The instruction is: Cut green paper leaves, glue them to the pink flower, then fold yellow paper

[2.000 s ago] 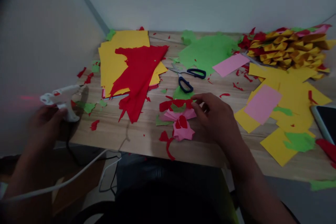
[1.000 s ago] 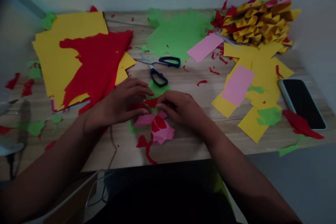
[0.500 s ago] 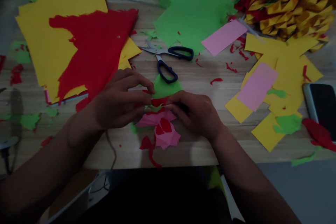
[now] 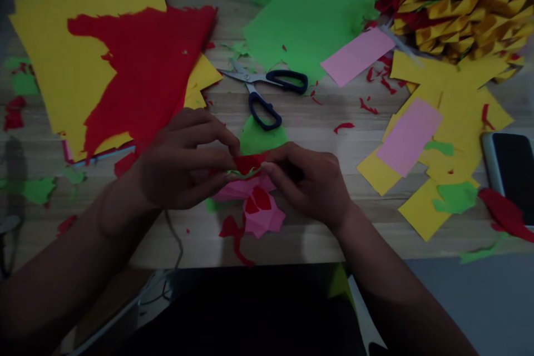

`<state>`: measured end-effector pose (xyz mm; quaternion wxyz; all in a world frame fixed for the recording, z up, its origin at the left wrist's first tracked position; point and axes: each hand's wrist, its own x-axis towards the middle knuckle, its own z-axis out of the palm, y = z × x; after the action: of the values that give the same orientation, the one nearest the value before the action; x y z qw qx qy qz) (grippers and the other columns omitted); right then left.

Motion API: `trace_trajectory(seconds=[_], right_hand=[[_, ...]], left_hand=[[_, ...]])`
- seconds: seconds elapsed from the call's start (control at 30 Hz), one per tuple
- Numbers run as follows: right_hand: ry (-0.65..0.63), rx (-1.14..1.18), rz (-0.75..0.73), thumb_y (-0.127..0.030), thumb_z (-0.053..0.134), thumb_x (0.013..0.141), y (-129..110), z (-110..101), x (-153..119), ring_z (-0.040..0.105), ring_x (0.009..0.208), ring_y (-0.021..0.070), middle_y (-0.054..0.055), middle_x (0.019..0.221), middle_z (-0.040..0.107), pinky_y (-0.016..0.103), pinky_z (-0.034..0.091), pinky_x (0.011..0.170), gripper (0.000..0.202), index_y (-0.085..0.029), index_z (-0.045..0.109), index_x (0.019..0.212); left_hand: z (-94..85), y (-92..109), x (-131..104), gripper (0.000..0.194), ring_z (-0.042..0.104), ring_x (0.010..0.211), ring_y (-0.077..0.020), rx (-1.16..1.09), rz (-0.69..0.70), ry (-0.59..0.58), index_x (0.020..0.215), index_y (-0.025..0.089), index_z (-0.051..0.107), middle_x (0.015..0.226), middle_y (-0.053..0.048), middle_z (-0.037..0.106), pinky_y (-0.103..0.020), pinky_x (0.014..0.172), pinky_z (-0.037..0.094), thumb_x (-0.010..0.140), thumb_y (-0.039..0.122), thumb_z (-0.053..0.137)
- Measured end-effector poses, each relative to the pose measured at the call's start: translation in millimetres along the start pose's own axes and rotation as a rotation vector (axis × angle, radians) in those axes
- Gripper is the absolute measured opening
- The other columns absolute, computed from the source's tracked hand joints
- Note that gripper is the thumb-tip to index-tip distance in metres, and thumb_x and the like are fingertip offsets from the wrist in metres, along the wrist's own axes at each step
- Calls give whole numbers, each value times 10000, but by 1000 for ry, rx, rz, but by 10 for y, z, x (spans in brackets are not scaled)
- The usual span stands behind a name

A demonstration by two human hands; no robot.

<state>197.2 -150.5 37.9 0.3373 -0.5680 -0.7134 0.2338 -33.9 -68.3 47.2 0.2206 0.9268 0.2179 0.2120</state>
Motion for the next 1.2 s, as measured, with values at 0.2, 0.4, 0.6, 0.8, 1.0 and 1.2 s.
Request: trace_trajectory(seconds=[0.2, 0.4, 0.6, 0.8, 1.0, 1.2], right_hand=[[-213, 182, -13, -387, 649, 916, -16, 7, -45, 550, 441, 87, -59, 641, 681, 211, 422, 468, 337, -227, 627, 1211], [17, 20, 18, -417, 592, 961, -68, 62, -41, 549, 448, 112, -39, 582, 666, 245, 424, 478, 191, -272, 691, 885], [-90, -80, -80, -392, 613, 956, -1, 82, -59, 581, 480, 106, -45, 621, 687, 232, 411, 504, 153, -274, 696, 905], [-115, -138, -54, -344, 609, 958, 7, 100, -35, 560, 469, 96, -52, 597, 655, 220, 374, 499, 146, -231, 663, 883], [-213, -120, -13, -364, 618, 945, 29, 91, -26, 578, 528, 103, -33, 636, 669, 224, 374, 530, 186, -211, 642, 841], [-252, -121, -14, -332, 654, 915, 36, 105, -26, 579, 551, 106, -26, 653, 670, 233, 365, 552, 162, -199, 641, 824]], left_hand=[[43, -17, -1, 210, 613, 954, -267, -16, -10, 36, 824, 273, 696, 945, -61, 707, -475, 864, 474, 896, 441, 592], [64, -31, 8, 197, 607, 909, -248, -7, 14, 34, 834, 256, 692, 932, -65, 709, -447, 828, 465, 917, 384, 568], [10, -66, -10, 188, 593, 837, -233, 27, 49, -74, 790, 239, 676, 862, -58, 688, -421, 790, 434, 897, 364, 585], [21, -40, -7, 280, 549, 757, -211, 159, 99, -209, 694, 212, 640, 764, -52, 643, -406, 761, 397, 919, 327, 521], [53, -7, -6, 295, 533, 723, -200, 146, 84, -271, 659, 202, 630, 739, -50, 607, -391, 743, 382, 907, 320, 521], [97, -24, -36, 261, 563, 756, -204, 99, 10, -325, 642, 212, 642, 738, -48, 616, -396, 806, 393, 873, 285, 546]])
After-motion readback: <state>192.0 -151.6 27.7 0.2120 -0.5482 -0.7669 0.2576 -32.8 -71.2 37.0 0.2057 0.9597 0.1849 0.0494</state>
